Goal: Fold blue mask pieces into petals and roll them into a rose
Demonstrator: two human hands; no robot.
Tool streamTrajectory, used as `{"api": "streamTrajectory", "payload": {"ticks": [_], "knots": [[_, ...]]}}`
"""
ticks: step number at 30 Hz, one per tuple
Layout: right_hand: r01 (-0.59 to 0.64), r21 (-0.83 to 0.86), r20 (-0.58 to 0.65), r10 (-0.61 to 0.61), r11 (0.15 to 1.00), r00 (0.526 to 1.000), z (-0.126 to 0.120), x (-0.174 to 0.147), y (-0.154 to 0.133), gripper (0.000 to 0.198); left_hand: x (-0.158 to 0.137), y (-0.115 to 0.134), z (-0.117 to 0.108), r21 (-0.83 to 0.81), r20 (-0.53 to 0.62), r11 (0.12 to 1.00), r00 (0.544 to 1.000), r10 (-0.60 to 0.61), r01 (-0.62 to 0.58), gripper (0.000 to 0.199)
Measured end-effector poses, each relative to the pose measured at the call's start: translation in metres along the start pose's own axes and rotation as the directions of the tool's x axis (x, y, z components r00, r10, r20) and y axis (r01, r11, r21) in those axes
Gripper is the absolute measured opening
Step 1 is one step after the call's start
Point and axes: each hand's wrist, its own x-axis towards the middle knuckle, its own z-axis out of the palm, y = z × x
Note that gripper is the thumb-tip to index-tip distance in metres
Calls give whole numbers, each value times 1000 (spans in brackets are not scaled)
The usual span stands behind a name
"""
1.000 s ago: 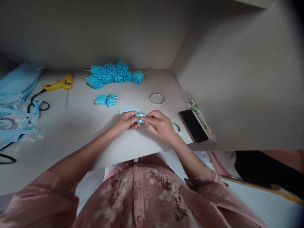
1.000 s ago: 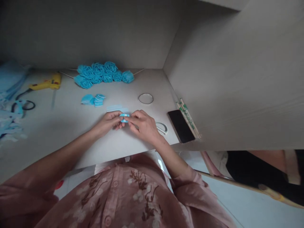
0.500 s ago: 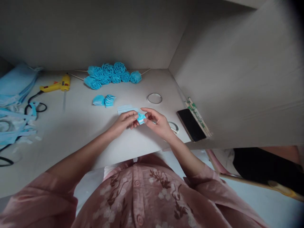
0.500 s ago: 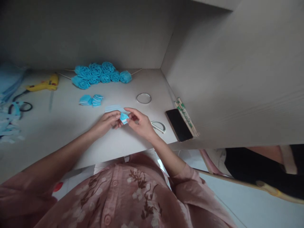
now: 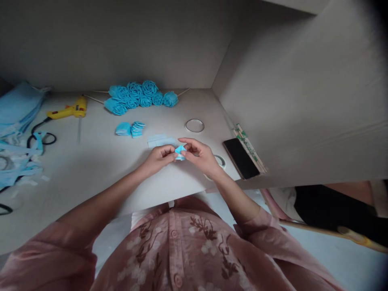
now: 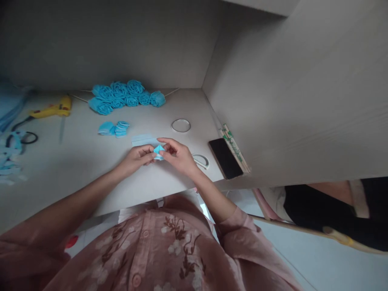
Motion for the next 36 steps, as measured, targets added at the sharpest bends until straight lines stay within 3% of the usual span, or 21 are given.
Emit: {"api": "streamTrajectory", "payload": {"ticks": [4, 7, 12, 17, 20, 28, 36], "knots": [[5, -7, -66, -6, 1000, 998, 6, 1, 0, 34, -1, -1, 2, -6, -10, 1000, 1000, -23, 23, 33], [13, -56, -112, -20, 998, 993, 0, 1, -4, 32, 0, -2, 2, -37, -80, 999, 996, -33, 30, 32], [21, -354, -258, -119, 935, 959, -34, -6, -3, 28, 2, -1, 0, -116, -204, 993, 977, -57, 34, 30], [93, -708, -65, -195, 700, 979, -51, -24, 12, 19, 3, 0, -1, -92, -188, 996, 982, -36, 19, 30], [100, -751, -31, -187, 653, 982, -46, -31, 18, 16, 4, -2, -1, -86, -188, 996, 982, -34, 18, 29], [57, -729, -111, -200, 682, 973, -32, -25, 31, 14, 5, -3, 1, -93, -167, 995, 985, -48, 33, 28], [-84, -630, -210, -65, 772, 976, -35, -21, 38, 12, 5, -8, -1, -160, -95, 982, 989, -115, 98, 34]]}}
